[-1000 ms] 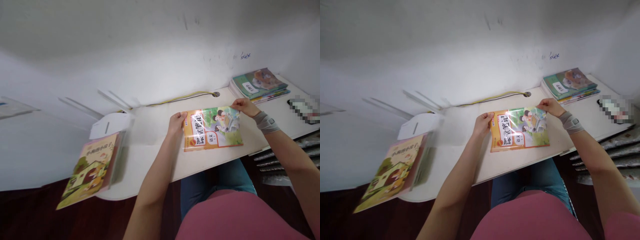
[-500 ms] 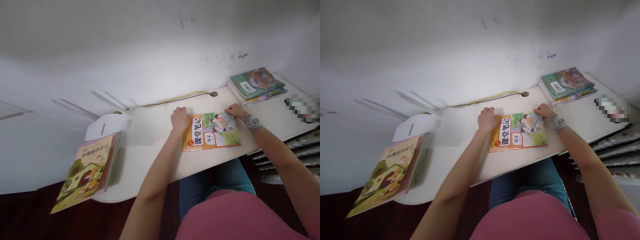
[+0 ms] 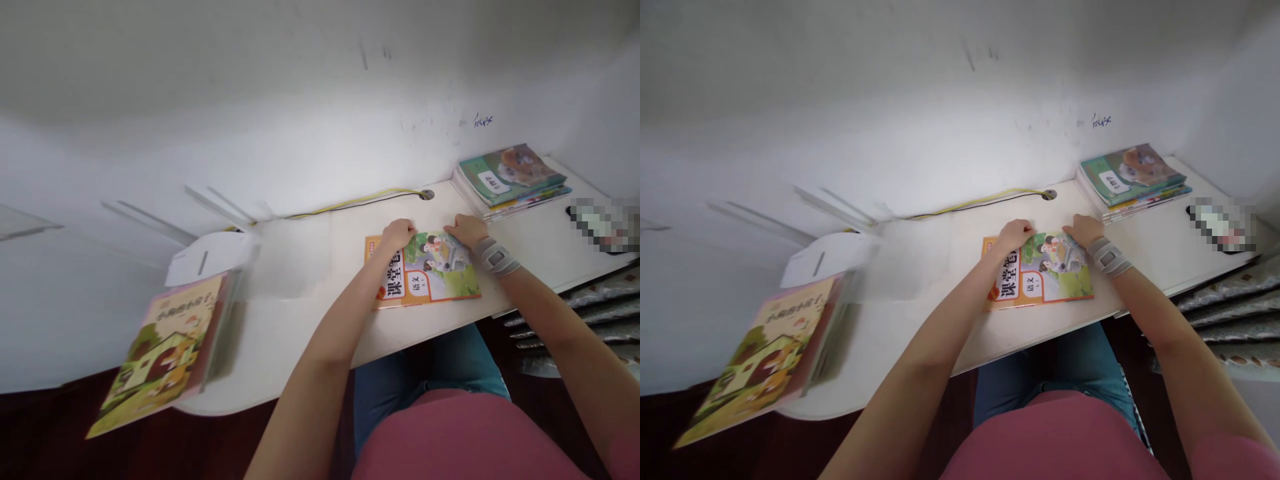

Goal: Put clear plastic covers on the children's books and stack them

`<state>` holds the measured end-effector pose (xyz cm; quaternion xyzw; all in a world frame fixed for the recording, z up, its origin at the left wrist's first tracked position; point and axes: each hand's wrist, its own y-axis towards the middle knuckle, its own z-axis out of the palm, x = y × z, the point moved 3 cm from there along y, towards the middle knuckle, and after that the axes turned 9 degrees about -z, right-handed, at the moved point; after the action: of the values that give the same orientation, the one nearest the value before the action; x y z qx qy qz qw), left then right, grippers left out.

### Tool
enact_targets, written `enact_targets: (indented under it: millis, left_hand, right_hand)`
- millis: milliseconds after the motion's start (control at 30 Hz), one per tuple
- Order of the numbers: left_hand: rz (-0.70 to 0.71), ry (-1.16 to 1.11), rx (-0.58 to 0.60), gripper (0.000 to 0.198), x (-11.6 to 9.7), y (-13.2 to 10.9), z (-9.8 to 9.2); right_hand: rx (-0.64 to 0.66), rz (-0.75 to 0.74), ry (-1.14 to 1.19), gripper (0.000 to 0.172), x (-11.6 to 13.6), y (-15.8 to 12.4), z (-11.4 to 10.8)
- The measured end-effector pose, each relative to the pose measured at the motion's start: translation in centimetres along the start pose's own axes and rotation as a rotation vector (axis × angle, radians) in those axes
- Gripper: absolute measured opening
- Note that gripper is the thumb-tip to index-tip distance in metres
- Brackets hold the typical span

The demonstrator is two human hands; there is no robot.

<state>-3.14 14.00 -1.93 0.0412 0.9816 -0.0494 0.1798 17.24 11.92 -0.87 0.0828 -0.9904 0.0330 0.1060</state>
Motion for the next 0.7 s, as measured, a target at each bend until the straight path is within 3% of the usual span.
enact_targets:
  millis: [100,233,400,500,567,700]
  left_hand:
    - [-0.028,-0.022,-0.045,0.019,0.2,-0.6,0.7]
    - [-0.059,-0.038,-0.151,0.026,0.0,-1.8,1.3]
    - [-0.066,-0.074,-0.2,0.024,-0.3,-2.2,1.1]
    - [-0.065,-0.1,-0.206,0.024,-0.2,-2.1,1.1]
    - [-0.066,-0.109,-0.212,0.023,-0.1,-2.0,1.1]
    - [-0.089,-0.116,-0.218,0.023,0.4,-1.9,1.1]
  right_hand:
    - [-0.084,0.029,-0.131,0.046,0.4,-0.4,0.0]
    - [-0.179,-0.027,-0.228,0.031,1.4,-0.4,-1.0]
    - [-0.078,-0.536,-0.259,0.03,7.6,-1.4,0.3]
    - [-0.067,-0.586,-0.231,0.042,9.7,-2.5,2.2]
    - [-0.086,-0.558,-0.203,0.051,9.2,-2.8,3.0]
    - [-0.093,-0.509,-0.155,0.054,5.1,-2.6,3.0]
